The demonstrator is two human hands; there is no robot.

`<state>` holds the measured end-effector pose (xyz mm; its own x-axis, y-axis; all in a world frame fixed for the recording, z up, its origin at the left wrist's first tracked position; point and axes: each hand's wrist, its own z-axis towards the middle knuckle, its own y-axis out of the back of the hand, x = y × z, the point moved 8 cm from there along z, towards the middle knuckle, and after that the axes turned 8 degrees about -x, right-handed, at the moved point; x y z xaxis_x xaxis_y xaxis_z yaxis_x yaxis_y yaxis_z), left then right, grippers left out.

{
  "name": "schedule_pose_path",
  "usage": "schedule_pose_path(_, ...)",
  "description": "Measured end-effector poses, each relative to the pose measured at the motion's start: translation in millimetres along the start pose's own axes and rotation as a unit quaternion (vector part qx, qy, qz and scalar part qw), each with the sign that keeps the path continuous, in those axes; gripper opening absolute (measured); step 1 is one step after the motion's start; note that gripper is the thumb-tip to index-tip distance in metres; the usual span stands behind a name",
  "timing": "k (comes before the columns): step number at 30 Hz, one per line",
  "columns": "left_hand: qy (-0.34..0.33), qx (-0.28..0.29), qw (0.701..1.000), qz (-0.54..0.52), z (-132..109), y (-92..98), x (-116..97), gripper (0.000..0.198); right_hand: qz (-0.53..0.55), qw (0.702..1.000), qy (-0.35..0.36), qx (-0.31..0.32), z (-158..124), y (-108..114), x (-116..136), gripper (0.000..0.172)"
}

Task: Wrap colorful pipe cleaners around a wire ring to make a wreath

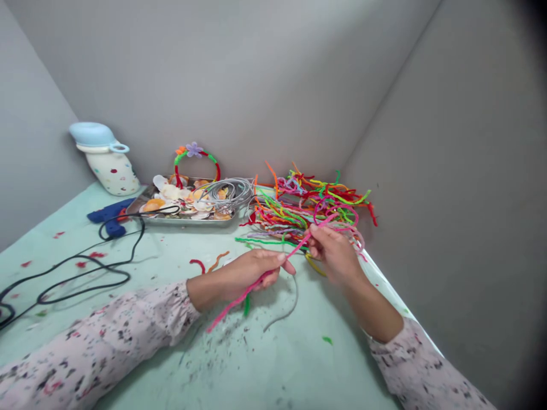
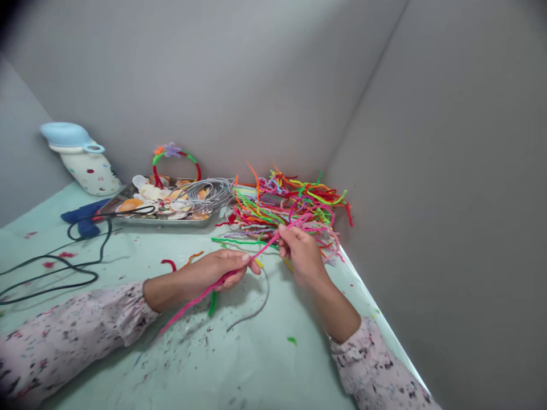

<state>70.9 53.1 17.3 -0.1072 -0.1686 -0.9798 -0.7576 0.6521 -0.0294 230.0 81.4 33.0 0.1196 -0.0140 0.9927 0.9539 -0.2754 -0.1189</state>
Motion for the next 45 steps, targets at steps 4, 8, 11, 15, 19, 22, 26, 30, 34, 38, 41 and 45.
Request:
schedule_pose_path(4,-0.01,-0.001,1.0,-0.006,1.2,2.3,0.2,0.042,0.046,0.998,0.014,-0.044,11.1,17.1,5.0,0.029)
schedule_pose_path(8,-0.035,-0.011,0.999,0.013,2.5,2.6,-1.9,0.04,0.054,0.996,0.044,-0.064,13.9,23.4,10.1,0.028)
schedule_pose_path(11,-0.03,-0.017,0.999,0.007,2.0,2.5,-2.4,0.04,0.053,0.995,0.044,-0.07,15.0,24.2,11.4,0.031)
schedule_pose_path(15,-0.024,-0.025,0.999,-0.007,1.0,5.4,-2.2,0.044,0.062,0.996,0.031,-0.054,18.0,25.9,14.7,0.029)
schedule_pose_path(19,-0.025,-0.035,0.999,-0.008,2.0,8.2,-0.9,0.042,0.071,0.992,0.047,-0.09,21.3,40.0,22.9,0.03)
schedule_pose_path(22,-0.032,-0.031,0.999,-0.014,2.4,6.2,-1.6,0.038,0.071,0.99,0.055,-0.11,22.6,46.1,25.6,0.033)
schedule_pose_path(26,-0.033,-0.028,0.999,-0.017,2.6,5.4,1.0,0.037,0.084,0.986,0.066,-0.127,23.8,49.6,27.1,0.033)
schedule_pose_path(30,-0.026,-0.031,0.999,-0.032,4.0,8.2,5.6,0.037,0.086,0.986,0.064,-0.125,28.0,56.1,28.7,0.034)
schedule_pose_path(34,-0.039,-0.019,0.999,-0.014,3.1,5.2,0.1,0.037,0.069,0.984,0.085,-0.143,30.4,65.2,32.6,0.032)
schedule_pose_path(38,-0.029,-0.02,0.999,0.01,1.6,3.7,-2.1,0.041,0.078,0.98,0.092,-0.156,30.4,67.8,32.6,0.031)
schedule_pose_path(41,-0.024,-0.029,0.999,-0.006,2.5,6.4,0.2,0.04,0.075,0.982,0.089,-0.151,32.8,70.0,34.0,0.03)
schedule_pose_path(45,-0.021,-0.006,1.0,-0.015,3.4,4.6,2.2,0.039,0.076,0.976,0.108,-0.173,36.6,81.9,38.8,0.033)
